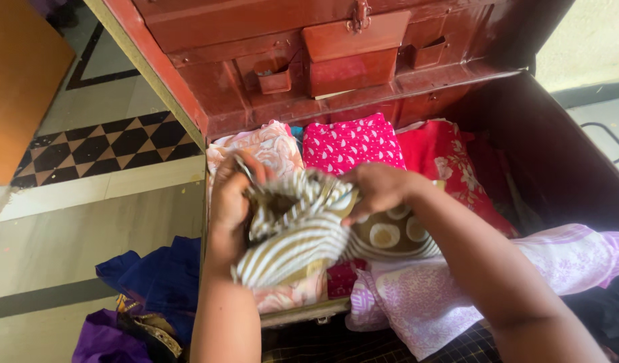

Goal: The person organizes clothes inside a metal trunk, folding and rearranging items one at a time.

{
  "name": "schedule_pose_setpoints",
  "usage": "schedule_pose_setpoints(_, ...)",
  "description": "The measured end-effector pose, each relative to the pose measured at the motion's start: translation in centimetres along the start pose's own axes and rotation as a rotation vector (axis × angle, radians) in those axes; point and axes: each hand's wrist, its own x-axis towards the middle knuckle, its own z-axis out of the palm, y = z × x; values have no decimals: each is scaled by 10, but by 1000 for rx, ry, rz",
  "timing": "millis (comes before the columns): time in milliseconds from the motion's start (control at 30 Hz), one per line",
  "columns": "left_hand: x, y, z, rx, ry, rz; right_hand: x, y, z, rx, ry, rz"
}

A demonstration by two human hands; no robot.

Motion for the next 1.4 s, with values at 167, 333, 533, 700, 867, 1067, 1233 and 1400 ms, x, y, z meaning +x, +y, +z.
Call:
schedule_pose_setpoints(167, 32, -72, -80, 77, 539, 23, -32, 51, -43, 156, 518, 61)
schedule_pose_setpoints(333, 24, -92, -53, 1465, 308, 237, -93, 134, -80, 761, 992, 312)
schedule_pose_setpoints(533, 24, -72, -11, 1767, 234, 242, -151, 212, -80, 1289, 1323, 351)
schedule_pose_setpoints(700, 21, -72, -13, 1751, 202, 290, -167, 211, -76, 1356, 1407, 300)
schedule_pose_setpoints(867, 19, -74, -15, 1749, 196, 277, -162, 151, -90, 155, 1453, 457)
schedule_pose_setpoints(1067, 20, -72, -16, 1739, 184, 293, -116, 160, -74, -574, 941, 865)
schedule_pose_setpoints(1233, 19, -69, -13, 1721, 181, 275, -60, 332, -2, -636, 378, 962)
schedule_pose_setpoints(1400, 22, -70, -15, 1723, 191, 248, -63, 417, 1, -366, 65, 850)
